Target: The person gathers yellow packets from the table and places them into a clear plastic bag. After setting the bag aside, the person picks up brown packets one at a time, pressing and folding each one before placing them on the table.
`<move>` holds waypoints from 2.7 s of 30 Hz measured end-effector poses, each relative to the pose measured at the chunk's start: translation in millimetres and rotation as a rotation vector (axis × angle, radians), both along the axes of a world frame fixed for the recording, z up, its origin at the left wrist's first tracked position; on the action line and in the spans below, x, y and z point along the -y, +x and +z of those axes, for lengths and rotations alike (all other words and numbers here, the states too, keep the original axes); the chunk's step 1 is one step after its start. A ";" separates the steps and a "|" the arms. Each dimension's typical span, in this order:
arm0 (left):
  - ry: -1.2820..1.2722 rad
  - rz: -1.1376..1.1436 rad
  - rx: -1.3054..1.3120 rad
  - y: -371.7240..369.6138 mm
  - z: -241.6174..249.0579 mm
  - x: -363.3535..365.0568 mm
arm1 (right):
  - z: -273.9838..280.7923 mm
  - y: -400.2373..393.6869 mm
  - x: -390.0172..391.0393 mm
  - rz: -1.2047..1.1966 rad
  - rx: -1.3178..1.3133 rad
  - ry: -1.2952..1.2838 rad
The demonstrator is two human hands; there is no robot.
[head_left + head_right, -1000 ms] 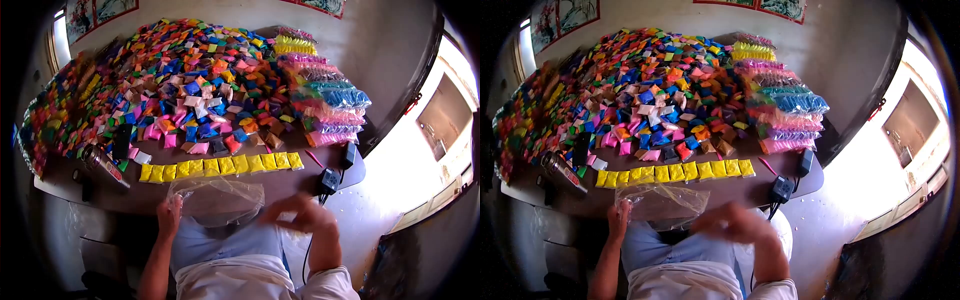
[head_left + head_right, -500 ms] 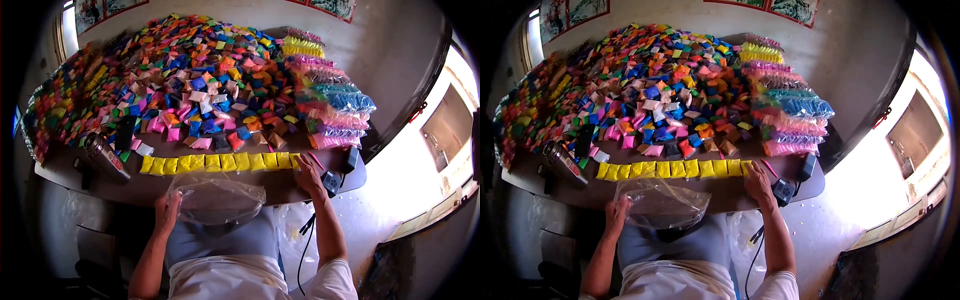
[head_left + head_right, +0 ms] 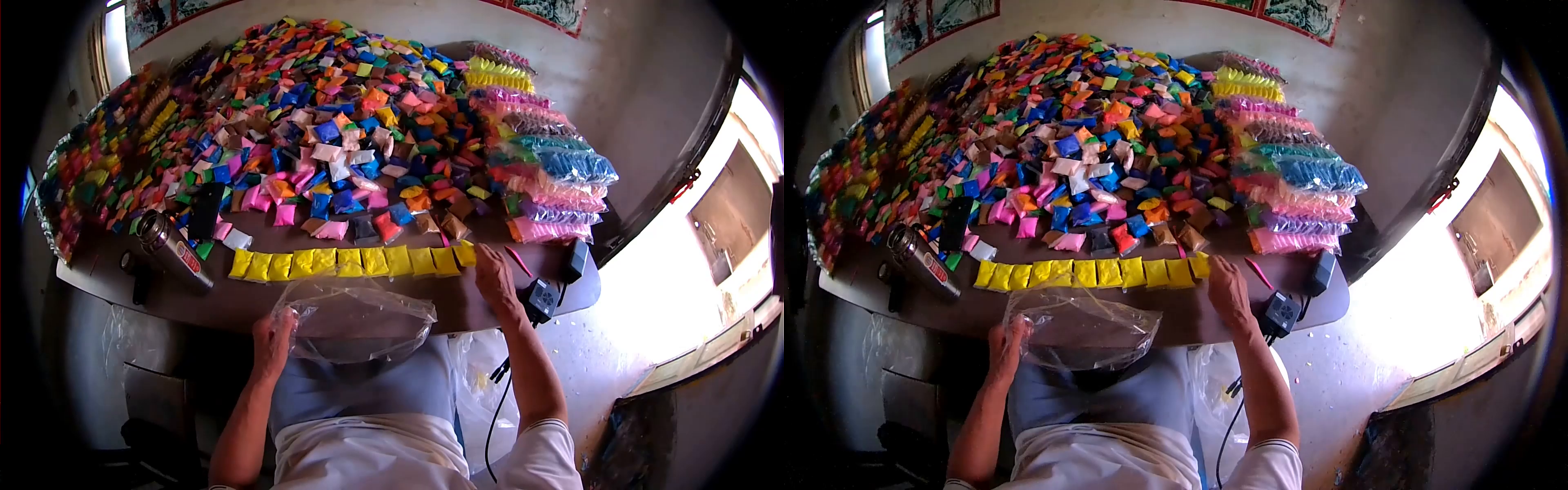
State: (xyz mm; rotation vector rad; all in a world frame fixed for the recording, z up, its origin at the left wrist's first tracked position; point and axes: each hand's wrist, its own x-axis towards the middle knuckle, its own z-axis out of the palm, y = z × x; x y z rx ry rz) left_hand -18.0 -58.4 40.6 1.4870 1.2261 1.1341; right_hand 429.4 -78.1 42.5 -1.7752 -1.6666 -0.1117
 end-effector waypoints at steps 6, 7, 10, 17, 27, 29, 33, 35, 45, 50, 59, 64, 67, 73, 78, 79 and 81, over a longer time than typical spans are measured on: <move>-0.038 0.017 0.005 0.3 4.9 5.4 | -0.5 -11.2 5.0 0.086 0.058 -0.063; -0.041 0.028 -0.013 2.3 7.2 5.8 | 0.0 -9.5 4.1 0.080 0.045 -0.082; -0.044 0.027 -0.013 2.0 4.2 5.2 | -11.8 0.8 -3.1 0.055 0.004 -0.090; -0.055 0.019 -0.006 0.6 3.8 5.4 | -14.6 24.3 -13.0 -0.123 -0.593 -0.151; -0.039 0.037 -0.055 6.6 -2.0 2.0 | 76.6 -45.1 96.2 0.684 -1.423 0.116; 0.115 0.001 -0.078 9.1 -14.4 -2.6 | 100.0 -84.3 112.7 0.740 -1.205 0.047; -0.009 -0.026 0.031 12.2 -0.7 3.9 | 107.1 -172.6 117.3 0.587 -0.884 -0.020; 0.037 -0.034 0.045 13.1 -1.4 4.8 | 112.9 -200.8 92.0 0.533 -0.484 -0.033; -0.007 -0.037 -0.015 20.6 -0.8 4.5 | 39.5 -245.6 6.5 0.356 -0.181 -0.209; 0.088 -0.016 0.060 22.7 -1.0 5.5 | 26.0 -248.2 -1.1 0.521 -0.163 -0.312; -0.026 -0.004 0.076 20.5 -1.7 2.8 | 39.9 -245.5 -0.2 0.503 -0.396 -0.509; -0.098 -0.030 -0.066 17.5 6.0 2.7 | 33.6 -251.3 -5.3 0.539 -0.328 -0.550; -0.070 -0.027 -0.075 18.6 -0.6 2.6 | 40.0 -245.4 -1.9 0.594 -0.332 -0.548; -0.092 -0.023 -0.028 24.6 3.2 5.0 | 20.8 -246.9 -4.4 0.535 -0.314 -0.484; -0.168 -0.051 0.047 24.3 4.5 4.7 | 14.4 -248.1 -4.6 0.559 -0.294 -0.466; -0.184 -0.055 0.034 25.2 5.6 4.3 | 12.6 -248.1 -6.1 0.557 -0.287 -0.479; -0.200 -0.063 0.018 23.9 -1.5 0.8 | 8.3 -251.5 -7.8 0.557 -0.282 -0.467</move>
